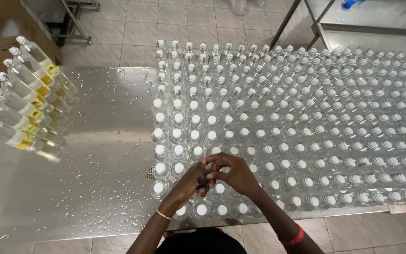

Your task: The person repeatedly picks up white bottle caps and screws them onto clear plastic bottles arranged in rows on a stainless steel table. The person works methodically across the rows, securing each cap by hand.

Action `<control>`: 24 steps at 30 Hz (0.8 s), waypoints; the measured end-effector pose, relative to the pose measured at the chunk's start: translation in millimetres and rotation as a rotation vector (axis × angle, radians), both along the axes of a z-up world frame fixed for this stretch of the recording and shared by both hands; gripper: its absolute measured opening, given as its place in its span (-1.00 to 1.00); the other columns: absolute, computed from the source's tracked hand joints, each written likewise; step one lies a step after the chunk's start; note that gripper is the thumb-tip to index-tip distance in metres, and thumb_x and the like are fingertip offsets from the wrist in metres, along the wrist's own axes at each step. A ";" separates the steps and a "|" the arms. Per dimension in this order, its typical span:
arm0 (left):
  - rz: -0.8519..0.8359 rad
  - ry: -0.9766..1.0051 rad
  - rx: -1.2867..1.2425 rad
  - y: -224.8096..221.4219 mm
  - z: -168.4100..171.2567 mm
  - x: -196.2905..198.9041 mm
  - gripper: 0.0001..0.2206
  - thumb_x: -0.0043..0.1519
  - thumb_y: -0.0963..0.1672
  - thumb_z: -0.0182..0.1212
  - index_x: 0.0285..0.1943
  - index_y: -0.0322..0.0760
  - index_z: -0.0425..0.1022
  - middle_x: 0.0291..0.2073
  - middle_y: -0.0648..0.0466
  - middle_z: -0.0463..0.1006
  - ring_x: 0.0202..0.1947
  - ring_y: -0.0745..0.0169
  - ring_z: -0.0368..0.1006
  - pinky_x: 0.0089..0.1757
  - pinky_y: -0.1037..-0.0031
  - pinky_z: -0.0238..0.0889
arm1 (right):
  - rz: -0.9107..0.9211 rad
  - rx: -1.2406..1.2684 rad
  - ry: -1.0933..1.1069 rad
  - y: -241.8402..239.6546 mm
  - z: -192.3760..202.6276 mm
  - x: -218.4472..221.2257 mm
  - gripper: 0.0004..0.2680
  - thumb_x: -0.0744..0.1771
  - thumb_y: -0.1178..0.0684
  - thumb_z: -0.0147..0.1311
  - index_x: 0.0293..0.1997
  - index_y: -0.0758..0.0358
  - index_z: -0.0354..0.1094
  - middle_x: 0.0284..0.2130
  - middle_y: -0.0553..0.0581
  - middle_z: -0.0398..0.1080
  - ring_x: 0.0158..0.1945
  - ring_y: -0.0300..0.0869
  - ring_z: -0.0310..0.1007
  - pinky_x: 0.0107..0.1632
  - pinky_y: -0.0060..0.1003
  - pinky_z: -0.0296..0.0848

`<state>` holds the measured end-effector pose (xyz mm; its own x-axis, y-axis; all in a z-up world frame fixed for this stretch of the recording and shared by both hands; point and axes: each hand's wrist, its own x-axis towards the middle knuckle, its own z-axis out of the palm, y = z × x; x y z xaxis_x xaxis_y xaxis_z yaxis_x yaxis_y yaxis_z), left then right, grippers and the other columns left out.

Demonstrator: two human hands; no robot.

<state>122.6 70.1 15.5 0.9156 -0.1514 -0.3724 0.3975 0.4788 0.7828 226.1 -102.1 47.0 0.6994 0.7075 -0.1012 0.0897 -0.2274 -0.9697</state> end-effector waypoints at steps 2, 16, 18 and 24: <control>-0.023 -0.022 0.005 -0.1 17.4 -0.4 -0.27 0.49 0.25 -0.26 0.54 -0.35 0.29 -0.48 0.07 0.37 -0.67 0.36 0.28 -0.61 0.57 0.12 | 0.011 -0.002 -0.001 -2.4 2.1 0.3 -0.67 0.26 0.22 0.47 0.15 0.24 0.62 -0.42 0.14 0.67 -0.37 -0.09 0.73 0.06 -0.11 0.56; -0.037 0.023 0.060 21.3 -8.1 15.1 -0.31 0.50 0.24 -0.14 0.38 -0.41 0.45 -0.50 0.01 0.45 -0.66 0.37 0.30 -0.61 0.58 0.15 | -0.003 -0.137 -0.053 1.5 6.8 44.4 -0.77 0.32 0.12 0.40 0.10 0.16 0.68 -0.24 0.11 0.77 -0.04 -0.21 0.70 0.23 -0.17 0.43; 0.092 0.070 0.069 28.1 -18.7 20.3 -0.31 0.52 0.19 -0.16 0.50 -0.47 0.36 -0.52 0.07 0.37 -0.66 0.42 0.23 -0.62 0.62 0.10 | -0.073 -0.190 -0.103 4.3 9.0 54.7 -0.75 0.39 0.10 0.30 0.24 0.12 0.61 -0.10 0.15 0.75 0.09 -0.01 0.71 0.30 -0.03 0.43; 0.246 0.089 0.090 19.9 -20.4 38.4 -0.26 0.54 0.18 -0.19 0.61 -0.54 0.18 -0.47 0.08 0.34 -0.64 0.42 0.22 -0.62 0.60 0.08 | -0.012 -0.289 -0.162 14.4 -18.1 59.8 -0.74 0.48 0.06 0.10 0.37 0.09 0.49 0.09 0.24 0.66 0.27 0.18 0.59 0.38 0.13 0.39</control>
